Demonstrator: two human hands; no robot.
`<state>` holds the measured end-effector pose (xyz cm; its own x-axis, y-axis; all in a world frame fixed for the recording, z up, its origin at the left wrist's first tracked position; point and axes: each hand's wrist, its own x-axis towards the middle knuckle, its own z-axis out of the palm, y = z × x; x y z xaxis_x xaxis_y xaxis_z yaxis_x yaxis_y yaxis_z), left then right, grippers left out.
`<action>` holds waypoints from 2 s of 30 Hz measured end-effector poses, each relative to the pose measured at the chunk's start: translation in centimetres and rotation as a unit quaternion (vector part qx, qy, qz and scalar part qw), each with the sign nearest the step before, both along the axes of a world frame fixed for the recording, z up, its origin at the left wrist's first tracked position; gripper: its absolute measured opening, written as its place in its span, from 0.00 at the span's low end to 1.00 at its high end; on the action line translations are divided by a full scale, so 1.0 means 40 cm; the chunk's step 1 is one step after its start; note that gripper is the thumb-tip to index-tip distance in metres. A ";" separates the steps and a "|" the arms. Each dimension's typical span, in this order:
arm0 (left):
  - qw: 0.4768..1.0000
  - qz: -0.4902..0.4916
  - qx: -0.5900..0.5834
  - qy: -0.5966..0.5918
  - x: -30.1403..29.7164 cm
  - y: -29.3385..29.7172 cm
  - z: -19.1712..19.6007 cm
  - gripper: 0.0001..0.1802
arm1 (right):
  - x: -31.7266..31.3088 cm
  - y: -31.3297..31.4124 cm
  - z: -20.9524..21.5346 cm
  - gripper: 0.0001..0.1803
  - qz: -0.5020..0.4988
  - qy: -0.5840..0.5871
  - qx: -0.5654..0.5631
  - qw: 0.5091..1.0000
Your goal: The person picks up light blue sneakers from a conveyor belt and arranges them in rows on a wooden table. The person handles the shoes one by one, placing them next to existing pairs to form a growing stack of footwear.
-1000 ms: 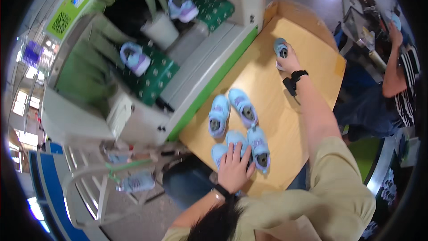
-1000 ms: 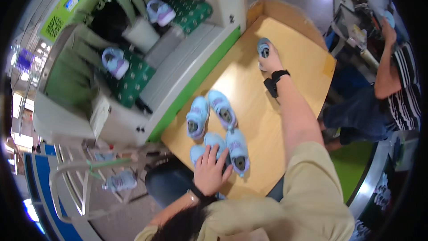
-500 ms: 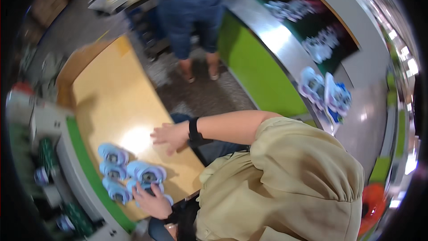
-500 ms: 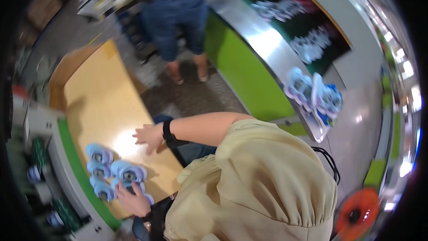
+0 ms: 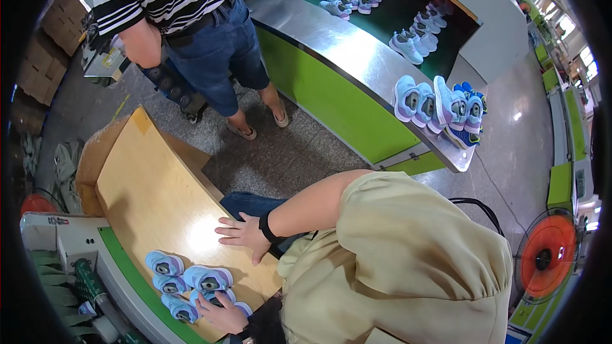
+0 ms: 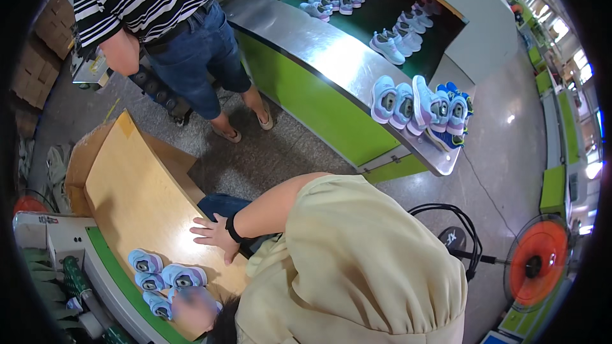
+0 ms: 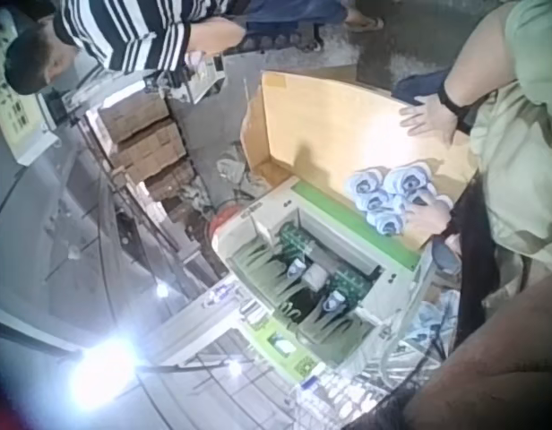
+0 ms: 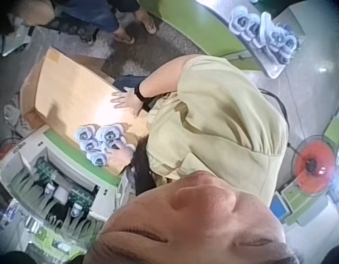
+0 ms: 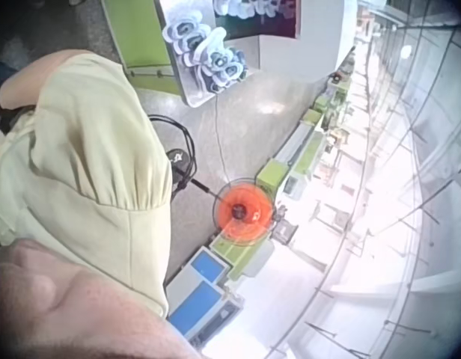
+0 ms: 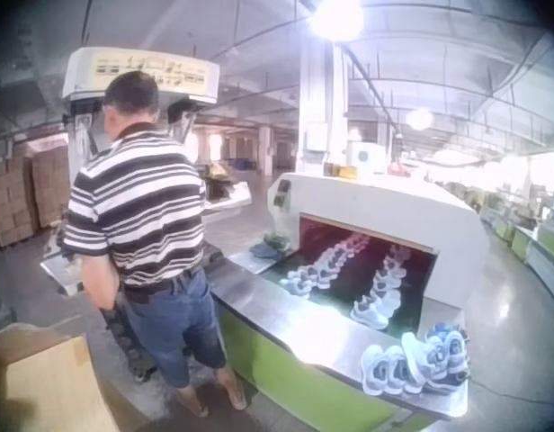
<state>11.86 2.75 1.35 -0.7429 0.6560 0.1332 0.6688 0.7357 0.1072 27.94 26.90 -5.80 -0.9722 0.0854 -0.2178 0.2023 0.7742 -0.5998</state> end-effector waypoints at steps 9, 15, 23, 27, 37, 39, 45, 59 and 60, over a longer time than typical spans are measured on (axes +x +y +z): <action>1.000 0.017 -0.006 -0.011 0.008 0.011 0.020 0.31 | -0.011 0.006 0.007 0.70 0.007 -0.010 0.008 1.000; 1.000 0.022 -0.008 -0.009 0.009 0.011 0.013 0.30 | -0.008 0.006 0.009 0.69 0.007 -0.019 0.006 1.000; 1.000 0.001 0.009 -0.004 0.011 0.018 0.014 0.31 | -0.004 0.014 0.009 0.68 -0.001 -0.012 0.009 1.000; 0.998 -0.019 0.052 0.006 -0.004 -0.008 0.010 0.30 | 0.012 0.010 0.035 0.64 -0.002 0.041 0.023 0.999; 0.998 0.043 0.054 -0.007 0.023 0.000 0.030 0.33 | -0.192 0.132 0.225 0.28 0.131 -0.090 0.159 0.974; 0.997 0.048 0.068 -0.008 0.025 0.000 0.030 0.33 | -0.339 0.161 0.234 0.23 0.136 0.001 0.140 0.981; 0.996 0.047 0.075 -0.025 0.016 0.010 0.032 0.33 | -0.822 0.147 0.206 0.26 0.150 0.297 0.146 0.932; 0.990 0.060 0.109 -0.059 0.005 0.010 0.041 0.32 | -0.863 0.307 0.012 0.46 -0.227 0.339 -0.178 0.896; 0.990 0.061 0.110 -0.057 0.007 0.007 0.044 0.31 | -0.877 0.303 0.015 0.42 -0.257 0.283 -0.120 0.916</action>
